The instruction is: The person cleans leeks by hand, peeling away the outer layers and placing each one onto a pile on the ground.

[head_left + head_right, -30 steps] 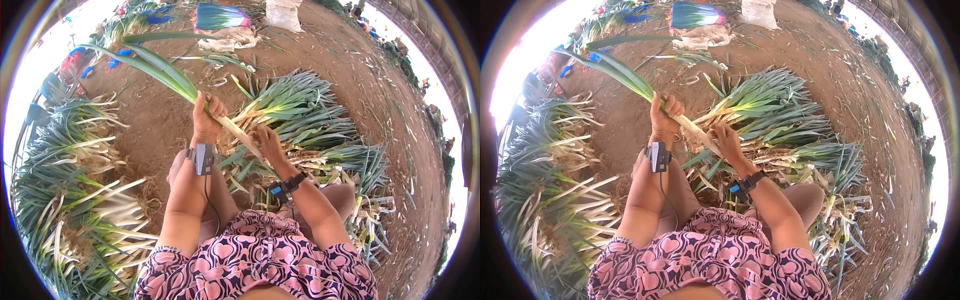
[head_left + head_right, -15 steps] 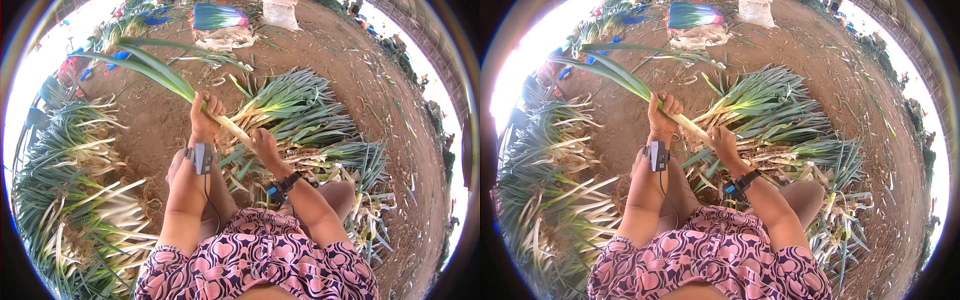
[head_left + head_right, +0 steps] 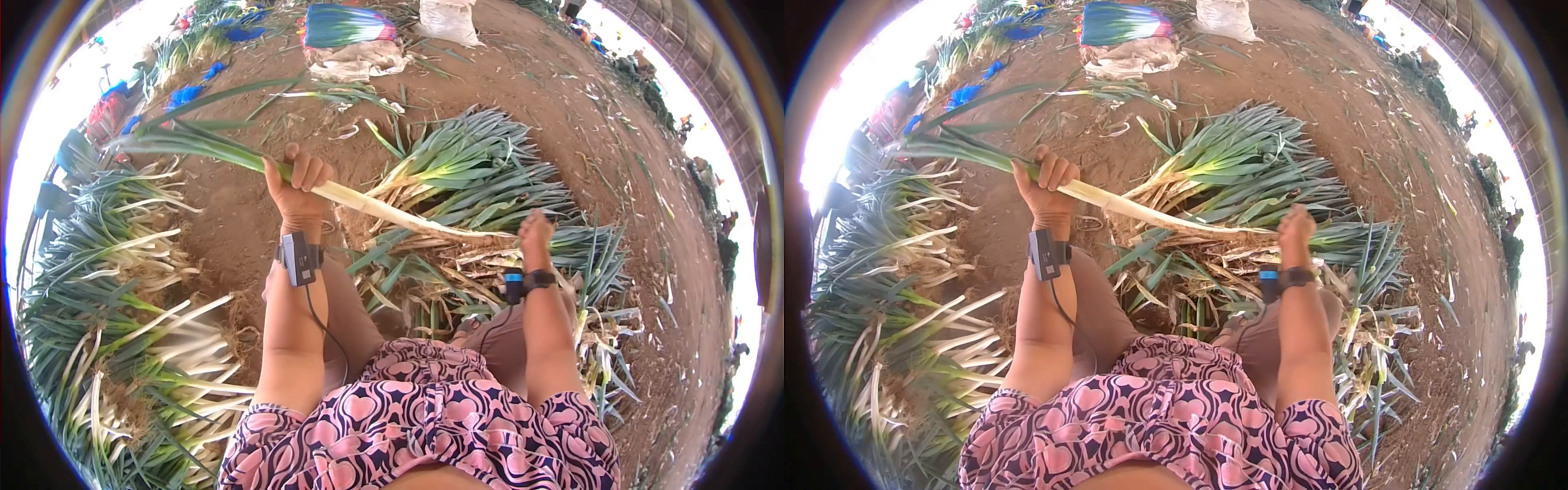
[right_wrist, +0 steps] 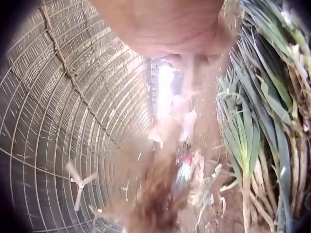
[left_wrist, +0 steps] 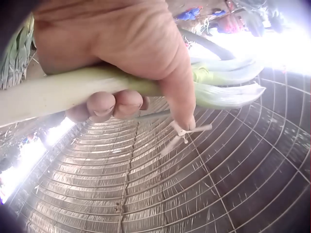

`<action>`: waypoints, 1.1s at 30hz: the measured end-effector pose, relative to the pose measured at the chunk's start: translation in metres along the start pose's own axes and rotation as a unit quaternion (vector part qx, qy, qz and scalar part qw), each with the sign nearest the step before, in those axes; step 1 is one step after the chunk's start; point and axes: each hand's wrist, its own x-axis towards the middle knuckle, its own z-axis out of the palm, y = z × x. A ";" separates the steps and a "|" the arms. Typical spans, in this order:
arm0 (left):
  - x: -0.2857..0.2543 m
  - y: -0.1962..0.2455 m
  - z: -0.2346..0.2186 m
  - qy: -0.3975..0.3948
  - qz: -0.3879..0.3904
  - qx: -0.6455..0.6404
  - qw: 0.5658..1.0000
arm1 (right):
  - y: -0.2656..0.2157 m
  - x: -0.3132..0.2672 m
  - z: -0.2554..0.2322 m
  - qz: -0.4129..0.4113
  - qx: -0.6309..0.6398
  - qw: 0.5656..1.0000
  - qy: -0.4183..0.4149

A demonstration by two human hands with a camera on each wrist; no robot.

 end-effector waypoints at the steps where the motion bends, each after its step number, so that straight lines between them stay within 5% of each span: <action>1: 0.000 0.001 0.002 0.013 0.006 -0.003 1.000 | -0.013 0.021 -0.019 -0.074 -0.042 0.996 0.005; 2: 0.000 0.004 0.001 0.009 0.011 -0.013 1.000 | -0.027 0.042 -0.040 -0.146 -0.083 0.986 0.009; 3: 0.000 0.011 -0.002 0.005 0.015 -0.023 1.000 | -0.045 0.068 -0.067 -0.250 -0.331 0.903 0.114; 4: 0.001 0.016 -0.004 0.001 0.020 -0.033 0.999 | -0.057 0.084 -0.085 -0.332 -0.549 0.738 0.207; 7: 0.002 0.020 0.002 0.014 0.037 -0.009 0.999 | -0.085 0.006 -0.062 -0.506 -0.684 0.524 0.031; 9: 0.002 0.016 0.000 0.001 0.027 -0.013 1.000 | -0.075 -0.044 -0.011 -0.479 -0.646 0.562 -0.193; 10: 0.004 0.016 -0.004 -0.018 0.016 -0.025 0.999 | -0.062 -0.077 0.012 -0.295 -0.601 0.671 -0.318; 11: 0.006 0.015 -0.005 -0.039 0.005 -0.035 0.999 | -0.044 -0.092 0.024 -0.246 -0.522 0.671 -0.464; 12: 0.006 0.014 -0.004 -0.045 0.000 -0.042 0.998 | -0.023 -0.106 0.033 -0.272 -0.507 0.621 -0.532; 14: 0.006 0.015 -0.002 -0.055 -0.005 -0.055 0.997 | -0.003 -0.141 0.051 -0.215 -0.525 0.583 -0.582; 17: 0.000 0.019 0.012 0.082 0.059 0.016 0.995 | 0.015 -0.151 0.052 -0.332 -0.545 0.563 -0.525; 20: 0.005 0.010 0.019 0.356 0.124 0.327 0.867 | 0.025 -0.163 0.051 -0.496 -0.480 0.593 -0.414; 24: -0.003 0.015 0.001 0.359 0.072 0.253 0.895 | 0.021 -0.155 0.049 -0.383 -0.483 0.567 -0.546; 27: -0.002 0.016 0.003 0.328 0.065 0.243 0.910 | 0.019 -0.158 0.049 -0.362 -0.452 0.604 -0.548; 33: -0.001 0.010 -0.003 0.322 0.057 0.222 0.918 | 0.032 -0.169 0.058 -0.360 -0.485 0.585 -0.541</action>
